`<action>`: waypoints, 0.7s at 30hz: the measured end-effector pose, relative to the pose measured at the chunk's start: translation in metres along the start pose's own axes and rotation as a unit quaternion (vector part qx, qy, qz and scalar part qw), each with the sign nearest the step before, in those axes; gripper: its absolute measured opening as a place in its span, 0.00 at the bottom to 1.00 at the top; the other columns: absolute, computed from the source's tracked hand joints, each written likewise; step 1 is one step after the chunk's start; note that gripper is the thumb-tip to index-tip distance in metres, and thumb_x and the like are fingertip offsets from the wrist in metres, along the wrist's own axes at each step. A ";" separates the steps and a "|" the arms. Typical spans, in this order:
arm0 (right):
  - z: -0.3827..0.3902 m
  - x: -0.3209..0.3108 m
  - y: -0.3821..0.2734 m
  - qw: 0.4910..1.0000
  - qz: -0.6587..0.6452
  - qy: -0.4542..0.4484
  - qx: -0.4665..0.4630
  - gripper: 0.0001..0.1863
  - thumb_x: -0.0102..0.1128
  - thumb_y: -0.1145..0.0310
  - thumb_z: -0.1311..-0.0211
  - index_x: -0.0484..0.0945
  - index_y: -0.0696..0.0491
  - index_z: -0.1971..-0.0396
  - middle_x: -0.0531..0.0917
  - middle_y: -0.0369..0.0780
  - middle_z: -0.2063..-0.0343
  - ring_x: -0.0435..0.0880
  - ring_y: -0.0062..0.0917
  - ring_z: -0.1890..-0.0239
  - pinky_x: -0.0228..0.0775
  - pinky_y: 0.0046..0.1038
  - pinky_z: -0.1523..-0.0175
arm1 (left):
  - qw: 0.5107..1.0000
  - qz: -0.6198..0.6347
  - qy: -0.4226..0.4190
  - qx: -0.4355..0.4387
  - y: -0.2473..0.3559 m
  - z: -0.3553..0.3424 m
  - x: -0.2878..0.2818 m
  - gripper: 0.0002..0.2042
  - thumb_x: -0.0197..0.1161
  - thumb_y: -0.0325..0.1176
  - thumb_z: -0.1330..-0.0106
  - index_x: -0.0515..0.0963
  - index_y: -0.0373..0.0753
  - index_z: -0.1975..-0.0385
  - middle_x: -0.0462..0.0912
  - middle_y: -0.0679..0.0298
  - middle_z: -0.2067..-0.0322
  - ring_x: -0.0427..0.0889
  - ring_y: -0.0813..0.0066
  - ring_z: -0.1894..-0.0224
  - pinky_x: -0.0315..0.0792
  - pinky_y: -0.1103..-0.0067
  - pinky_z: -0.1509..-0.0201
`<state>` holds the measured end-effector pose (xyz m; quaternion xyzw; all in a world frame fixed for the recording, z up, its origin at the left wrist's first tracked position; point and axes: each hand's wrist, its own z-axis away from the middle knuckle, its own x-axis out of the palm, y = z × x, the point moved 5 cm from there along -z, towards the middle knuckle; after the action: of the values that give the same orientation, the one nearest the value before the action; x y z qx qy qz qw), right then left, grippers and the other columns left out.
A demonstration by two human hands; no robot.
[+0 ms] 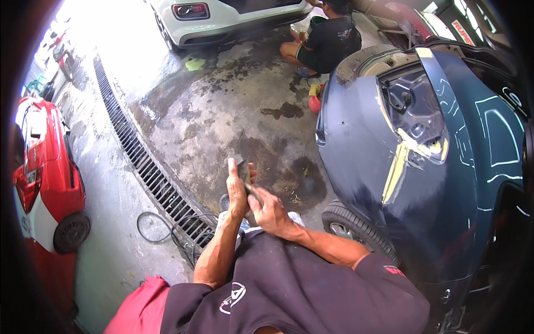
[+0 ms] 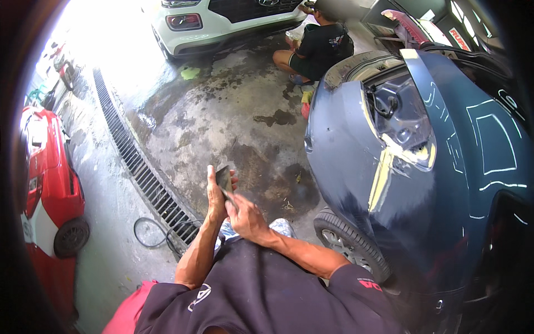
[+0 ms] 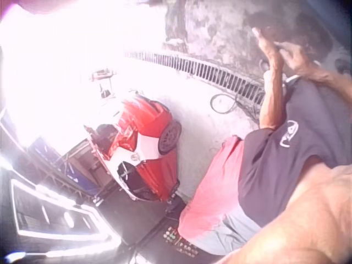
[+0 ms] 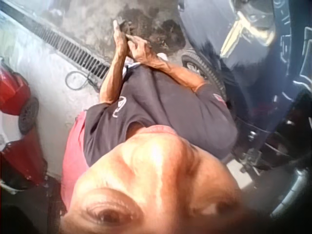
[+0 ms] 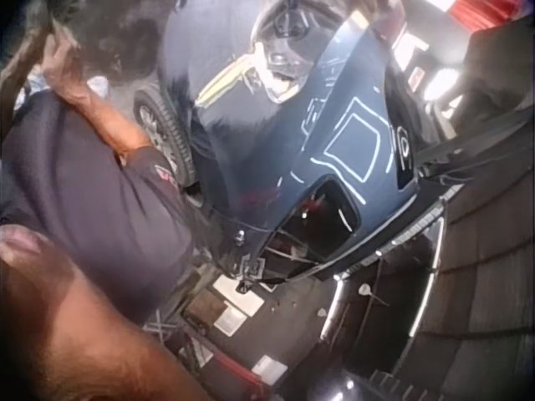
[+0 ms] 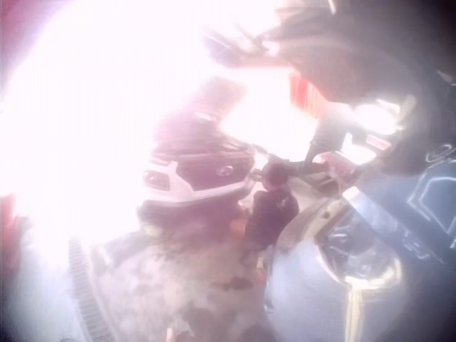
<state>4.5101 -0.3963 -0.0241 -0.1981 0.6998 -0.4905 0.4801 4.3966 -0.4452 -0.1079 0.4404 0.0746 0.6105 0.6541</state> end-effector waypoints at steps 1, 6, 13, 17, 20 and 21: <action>-0.027 0.006 -0.001 0.998 0.001 0.063 -0.007 0.20 0.55 0.65 0.27 0.79 0.55 0.40 0.85 0.56 0.54 0.86 0.53 0.53 0.79 0.44 0.51 | 1.000 -0.009 -0.014 0.026 0.006 -0.007 -0.005 0.32 0.52 0.65 0.26 0.83 0.35 0.56 0.85 0.63 0.64 0.80 0.72 0.62 0.75 0.72 0.54; -0.126 0.059 -0.026 0.996 -0.054 0.050 0.045 0.19 0.55 0.65 0.26 0.79 0.55 0.40 0.85 0.57 0.56 0.87 0.53 0.56 0.80 0.43 0.55 | 1.000 -0.005 -0.003 0.019 0.096 -0.050 -0.040 0.30 0.51 0.63 0.24 0.82 0.37 0.55 0.83 0.65 0.65 0.80 0.74 0.63 0.75 0.74 0.57; -0.218 0.118 -0.072 0.997 -0.019 0.052 -0.054 0.20 0.56 0.73 0.30 0.76 0.60 0.40 0.84 0.55 0.50 0.86 0.51 0.52 0.81 0.43 0.51 | 0.991 -0.088 0.007 0.103 0.211 -0.108 -0.060 0.35 0.47 0.64 0.23 0.83 0.33 0.52 0.86 0.58 0.63 0.83 0.72 0.63 0.78 0.75 0.58; -0.303 0.155 -0.075 0.995 -0.017 0.077 -0.056 0.19 0.57 0.71 0.30 0.77 0.59 0.41 0.84 0.56 0.51 0.85 0.52 0.52 0.80 0.43 0.50 | 0.987 -0.071 0.002 0.146 0.263 -0.159 -0.083 0.27 0.50 0.54 0.19 0.84 0.32 0.53 0.85 0.63 0.65 0.81 0.79 0.65 0.76 0.81 0.60; -0.382 0.183 -0.058 0.990 -0.018 0.121 -0.064 0.18 0.53 0.68 0.27 0.78 0.61 0.43 0.85 0.56 0.57 0.86 0.54 0.60 0.81 0.43 0.56 | 0.982 -0.116 0.022 0.149 0.293 -0.207 -0.102 0.25 0.50 0.52 0.18 0.83 0.33 0.53 0.83 0.69 0.66 0.76 0.83 0.66 0.72 0.81 0.62; -0.414 0.194 -0.048 0.997 -0.025 0.068 -0.003 0.18 0.53 0.67 0.26 0.78 0.62 0.43 0.86 0.55 0.60 0.86 0.53 0.62 0.81 0.43 0.58 | 0.974 -0.157 0.026 0.162 0.304 -0.220 -0.106 0.25 0.50 0.52 0.18 0.83 0.34 0.53 0.83 0.70 0.66 0.76 0.84 0.65 0.72 0.81 0.61</action>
<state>4.0527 -0.3568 -0.0505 -0.1834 0.7273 -0.5125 0.4180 4.0079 -0.4704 -0.0840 0.5073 0.2575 0.4913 0.6595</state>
